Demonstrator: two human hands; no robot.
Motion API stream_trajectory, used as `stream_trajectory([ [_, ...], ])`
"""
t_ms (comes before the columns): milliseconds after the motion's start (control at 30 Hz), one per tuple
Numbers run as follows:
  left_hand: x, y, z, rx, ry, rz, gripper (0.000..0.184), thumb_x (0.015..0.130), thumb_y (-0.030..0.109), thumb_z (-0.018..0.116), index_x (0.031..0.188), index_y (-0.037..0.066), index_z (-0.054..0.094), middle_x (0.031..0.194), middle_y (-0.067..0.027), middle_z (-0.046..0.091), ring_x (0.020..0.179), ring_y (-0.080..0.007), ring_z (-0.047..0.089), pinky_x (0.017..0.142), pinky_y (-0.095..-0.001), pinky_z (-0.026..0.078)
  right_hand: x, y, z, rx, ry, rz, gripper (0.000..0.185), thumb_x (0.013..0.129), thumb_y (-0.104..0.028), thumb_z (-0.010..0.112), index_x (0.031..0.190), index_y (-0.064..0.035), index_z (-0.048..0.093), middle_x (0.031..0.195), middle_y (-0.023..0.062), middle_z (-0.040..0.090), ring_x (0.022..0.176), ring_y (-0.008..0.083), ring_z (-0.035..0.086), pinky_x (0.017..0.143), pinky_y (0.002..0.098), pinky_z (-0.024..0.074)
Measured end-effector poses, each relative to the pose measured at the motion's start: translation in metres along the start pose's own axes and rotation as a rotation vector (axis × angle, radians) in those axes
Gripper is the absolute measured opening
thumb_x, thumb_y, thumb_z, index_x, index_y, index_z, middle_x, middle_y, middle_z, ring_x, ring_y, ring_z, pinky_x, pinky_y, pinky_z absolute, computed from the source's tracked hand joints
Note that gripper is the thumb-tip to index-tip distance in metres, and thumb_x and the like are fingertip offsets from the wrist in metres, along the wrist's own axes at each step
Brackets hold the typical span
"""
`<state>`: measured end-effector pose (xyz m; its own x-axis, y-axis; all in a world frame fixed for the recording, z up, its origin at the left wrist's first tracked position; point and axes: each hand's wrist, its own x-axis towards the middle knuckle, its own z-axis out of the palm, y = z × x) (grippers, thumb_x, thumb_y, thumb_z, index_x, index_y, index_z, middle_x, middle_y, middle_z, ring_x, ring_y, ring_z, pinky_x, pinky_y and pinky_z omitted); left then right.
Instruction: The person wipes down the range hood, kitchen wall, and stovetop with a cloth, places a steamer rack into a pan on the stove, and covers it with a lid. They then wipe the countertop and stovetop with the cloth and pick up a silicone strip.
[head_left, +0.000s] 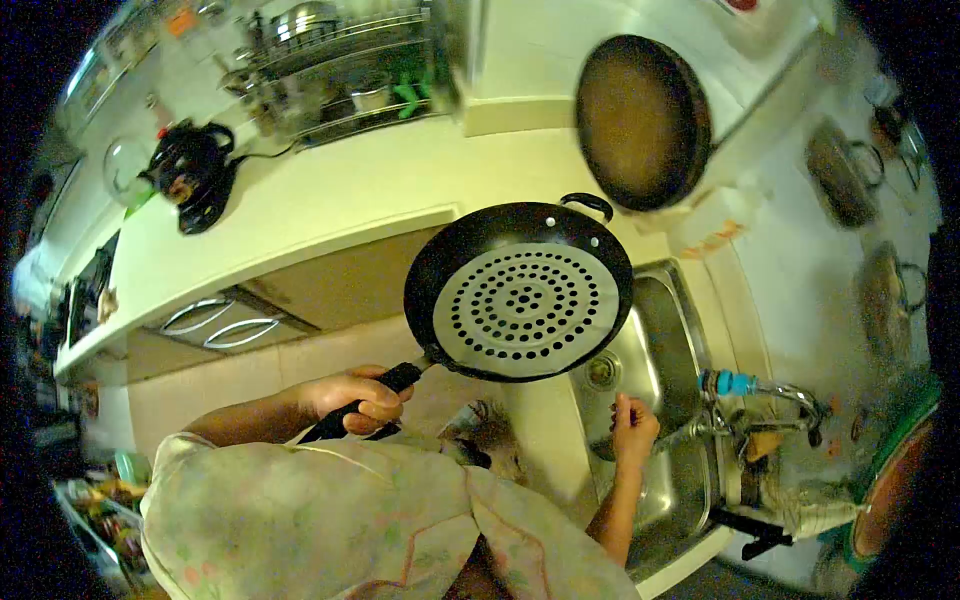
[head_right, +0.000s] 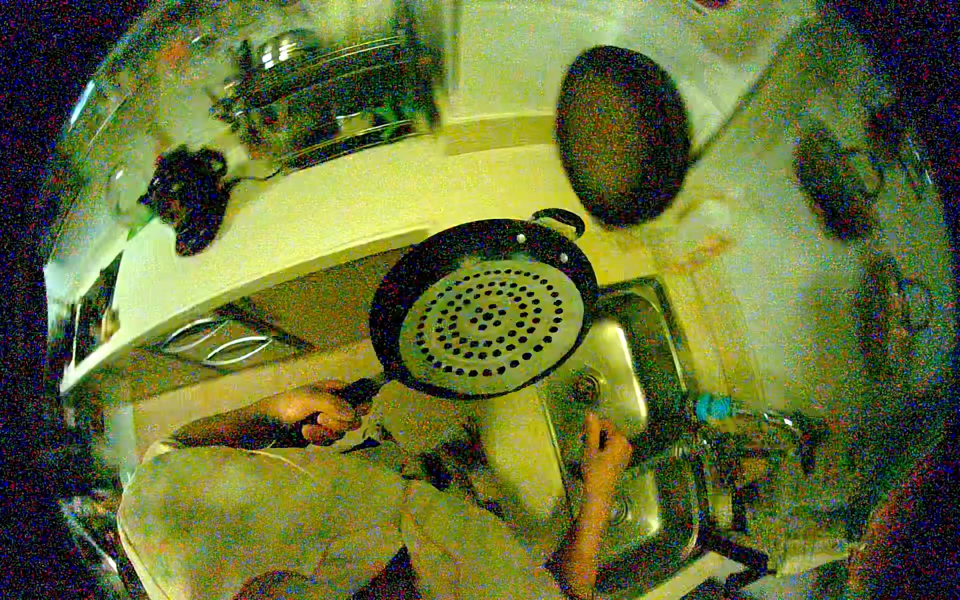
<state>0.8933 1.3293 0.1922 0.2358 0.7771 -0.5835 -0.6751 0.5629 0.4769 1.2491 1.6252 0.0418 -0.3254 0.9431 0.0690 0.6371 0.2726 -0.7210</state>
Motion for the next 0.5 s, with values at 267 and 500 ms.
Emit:
stream_trajectory([
  [267,-0.084,-0.058,-0.017,-0.216,0.106,0.131,0.013,0.093,0.012,0.056,0.100,0.006,0.046,0.059,0.0052,0.038,0.040,-0.0038,0.036,0.033,-0.0206,0.027,0.005,-0.102,0.053,0.350,-0.440,-0.102,0.027,0.101,-0.024,0.056,0.097,-0.0006,0.067,0.069,0.0005,0.058,0.057,0.0083,0.051,0.053,0.0246,0.0417],
  [500,-0.185,-0.147,-0.046,-0.503,0.020,0.302,0.014,0.094,0.013,0.057,0.099,0.007,0.045,0.059,0.0056,0.037,0.039,-0.0032,0.035,0.031,-0.0202,0.027,-0.077,-0.180,0.175,0.190,-0.972,-0.327,0.021,0.100,-0.022,0.058,0.095,-0.0025,0.066,0.071,0.0010,0.061,0.057,0.0084,0.053,0.055,0.0240,0.0441],
])
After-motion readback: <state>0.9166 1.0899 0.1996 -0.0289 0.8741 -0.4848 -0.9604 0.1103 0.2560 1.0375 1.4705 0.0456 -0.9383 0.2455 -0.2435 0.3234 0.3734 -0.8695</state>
